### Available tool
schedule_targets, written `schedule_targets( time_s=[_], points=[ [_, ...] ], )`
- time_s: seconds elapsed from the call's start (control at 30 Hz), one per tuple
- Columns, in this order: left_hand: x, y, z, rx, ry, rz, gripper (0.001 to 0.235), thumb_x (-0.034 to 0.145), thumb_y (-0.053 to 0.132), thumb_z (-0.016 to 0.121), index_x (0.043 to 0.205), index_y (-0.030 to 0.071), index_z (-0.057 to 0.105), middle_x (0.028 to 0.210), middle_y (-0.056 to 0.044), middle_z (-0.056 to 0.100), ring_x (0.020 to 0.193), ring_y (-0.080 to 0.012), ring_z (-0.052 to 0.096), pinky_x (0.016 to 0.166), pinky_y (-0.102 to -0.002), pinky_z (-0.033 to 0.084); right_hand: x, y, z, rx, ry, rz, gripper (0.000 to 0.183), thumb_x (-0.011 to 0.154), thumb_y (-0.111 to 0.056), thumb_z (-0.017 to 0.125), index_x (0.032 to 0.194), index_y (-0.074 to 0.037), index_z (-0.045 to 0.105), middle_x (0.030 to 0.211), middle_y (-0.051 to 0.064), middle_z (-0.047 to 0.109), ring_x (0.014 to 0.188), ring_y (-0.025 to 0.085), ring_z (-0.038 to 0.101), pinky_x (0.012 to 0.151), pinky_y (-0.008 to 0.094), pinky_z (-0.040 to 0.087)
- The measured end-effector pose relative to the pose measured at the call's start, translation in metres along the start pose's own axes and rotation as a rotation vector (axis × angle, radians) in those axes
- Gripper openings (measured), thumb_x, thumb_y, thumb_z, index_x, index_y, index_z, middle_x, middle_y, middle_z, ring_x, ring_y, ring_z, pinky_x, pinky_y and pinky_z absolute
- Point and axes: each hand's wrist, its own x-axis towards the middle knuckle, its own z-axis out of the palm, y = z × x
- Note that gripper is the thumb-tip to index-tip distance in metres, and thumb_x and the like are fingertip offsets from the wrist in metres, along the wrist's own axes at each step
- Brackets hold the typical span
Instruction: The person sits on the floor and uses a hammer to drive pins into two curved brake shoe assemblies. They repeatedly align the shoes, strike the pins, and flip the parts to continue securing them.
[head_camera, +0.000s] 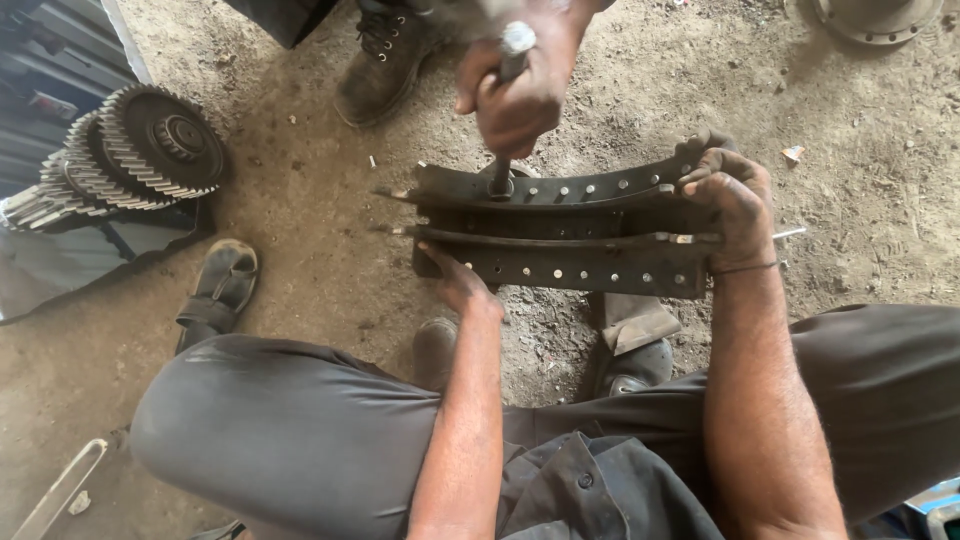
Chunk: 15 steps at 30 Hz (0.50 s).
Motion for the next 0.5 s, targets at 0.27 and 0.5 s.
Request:
schedule_targets(
  time_s=[0.27, 0.5],
  points=[
    [0.003, 0.001, 0.000, 0.037, 0.008, -0.060, 0.099, 0.087, 0.078, 0.044, 0.153, 0.005, 0.035, 0.150, -0.016, 0.050, 0.136, -0.0290, 0.055, 0.112, -0.047, 0.049, 0.011, -0.006, 0.001, 0.014, -0.104, 0.065, 0.032, 0.079, -0.019, 0.056, 0.104, -0.007, 0.073, 0.099, 0.006, 0.067, 0.084, 0.014, 0.067, 0.074, 0.028, 0.058],
    [-0.005, 0.004, -0.001, 0.014, 0.000, -0.013, 0.095, 0.086, 0.078, 0.044, 0.157, 0.015, 0.033, 0.157, -0.011, 0.044, 0.139, -0.0269, 0.050, 0.113, -0.047, 0.044, 0.046, 0.009, -0.026, -0.157, -0.045, -0.061, 0.024, 0.100, -0.013, 0.056, 0.083, 0.000, 0.068, 0.080, 0.011, 0.065, 0.065, 0.018, 0.055, 0.061, 0.035, 0.047]
  ],
)
